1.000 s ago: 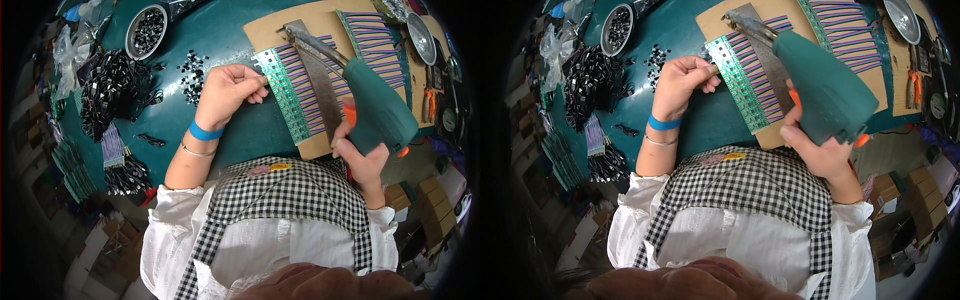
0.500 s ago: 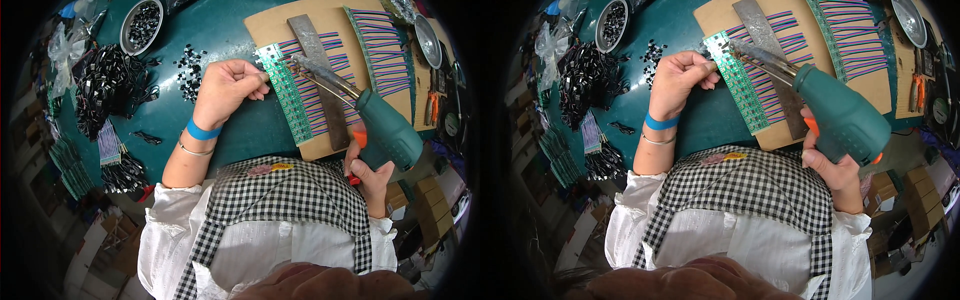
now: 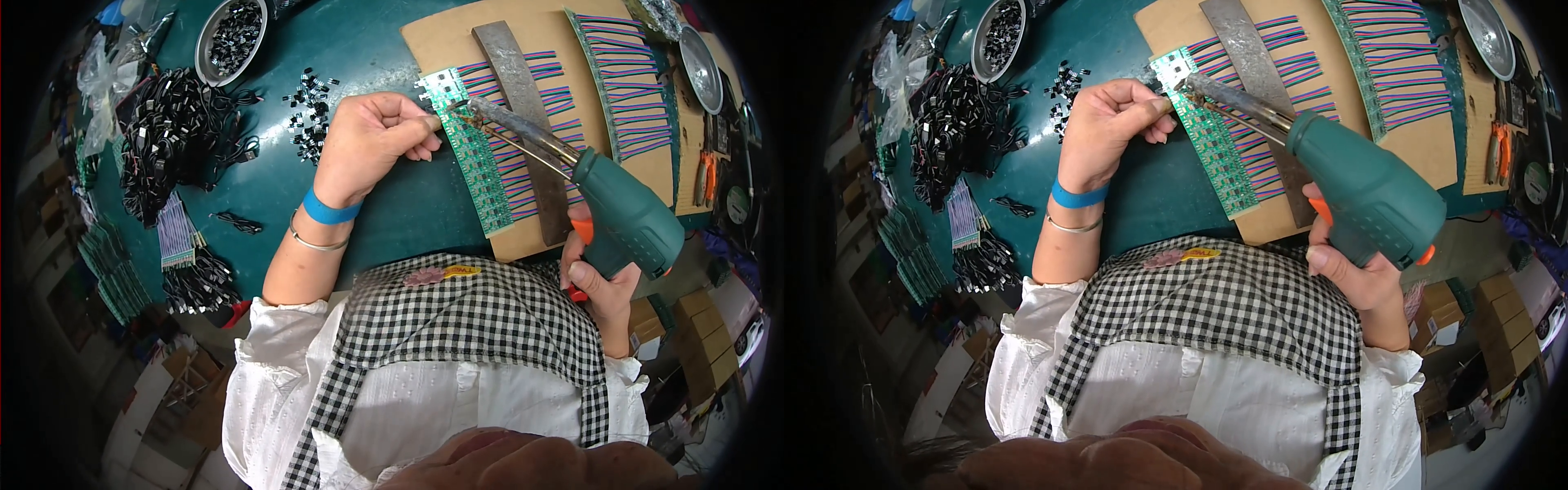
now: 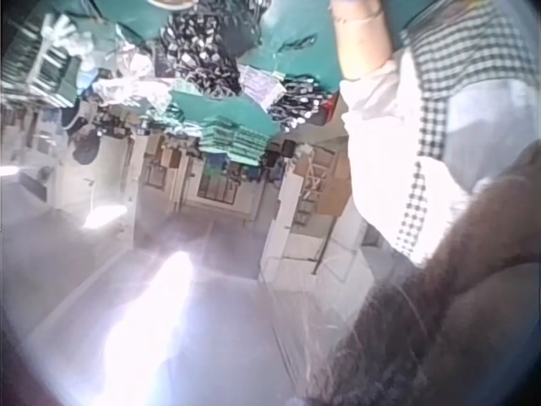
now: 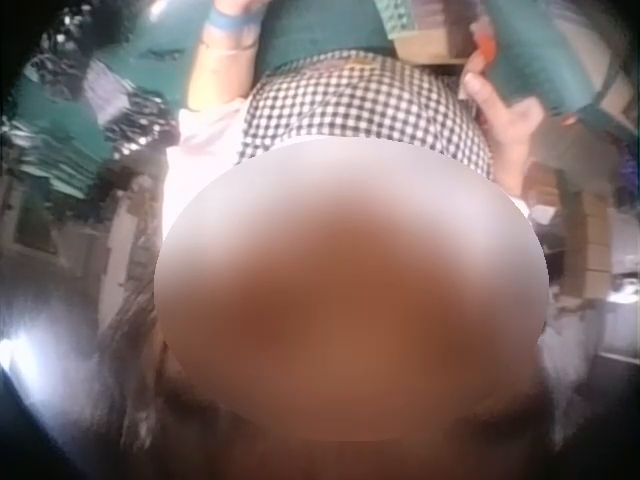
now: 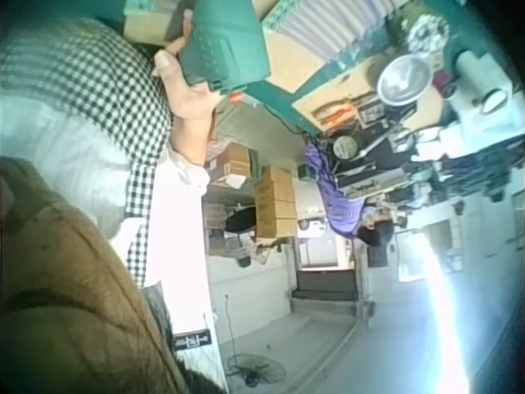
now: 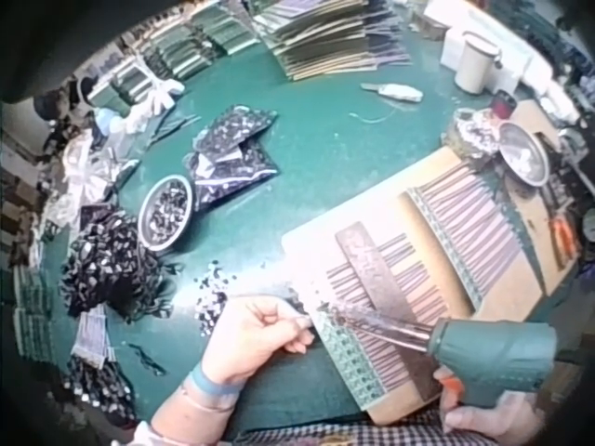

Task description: The person solders electronic components onto circuit boards by picking up components from the workbench by hand, positioning them onto the boards, and soldering them with a handheld soldering tool.

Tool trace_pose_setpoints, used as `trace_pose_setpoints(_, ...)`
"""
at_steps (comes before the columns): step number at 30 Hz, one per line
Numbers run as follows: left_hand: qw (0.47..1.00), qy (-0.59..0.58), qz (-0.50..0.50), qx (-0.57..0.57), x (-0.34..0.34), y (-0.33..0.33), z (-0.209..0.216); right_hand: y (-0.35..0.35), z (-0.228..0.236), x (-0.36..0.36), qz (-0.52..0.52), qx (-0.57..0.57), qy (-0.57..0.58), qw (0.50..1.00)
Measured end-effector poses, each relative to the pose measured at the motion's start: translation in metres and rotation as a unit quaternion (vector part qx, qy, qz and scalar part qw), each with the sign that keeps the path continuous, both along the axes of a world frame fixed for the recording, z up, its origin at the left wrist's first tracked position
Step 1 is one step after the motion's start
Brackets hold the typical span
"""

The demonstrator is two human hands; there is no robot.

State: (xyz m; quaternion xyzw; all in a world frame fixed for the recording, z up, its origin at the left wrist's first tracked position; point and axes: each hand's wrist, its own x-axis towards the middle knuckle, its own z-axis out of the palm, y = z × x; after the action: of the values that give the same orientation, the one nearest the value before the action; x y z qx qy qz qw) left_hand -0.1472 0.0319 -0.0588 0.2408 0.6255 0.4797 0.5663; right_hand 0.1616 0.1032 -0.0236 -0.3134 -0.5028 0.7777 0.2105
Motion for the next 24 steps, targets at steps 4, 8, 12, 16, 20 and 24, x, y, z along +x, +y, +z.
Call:
trace_pose_setpoints(4,1.0,-0.002,-0.003,-0.002,-0.001,0.0,0.0,0.003,0.0,-0.002,0.01,0.006,0.001,1.0)
trace_pose_setpoints(8,1.0,-0.004,0.002,-0.004,0.0,0.001,0.0,0.004,0.001,-0.005,0.034,0.026,0.012,0.999)
trace_pose_setpoints(12,1.0,-0.003,0.002,0.0,0.0,0.0,0.0,0.002,0.002,-0.006,0.007,0.018,0.007,1.0)
trace_pose_setpoints(16,1.0,-0.006,0.002,0.006,0.0,0.0,0.0,0.002,0.001,-0.008,0.023,0.024,0.011,0.999)
trace_pose_setpoints(20,1.0,-0.002,0.003,0.002,0.001,0.0,0.0,-0.005,0.0,-0.011,-0.03,0.021,-0.043,0.998)
trace_pose_setpoints(24,1.0,0.001,0.006,0.0,0.002,0.0,0.0,-0.003,0.001,-0.01,-0.012,0.021,-0.037,0.999)
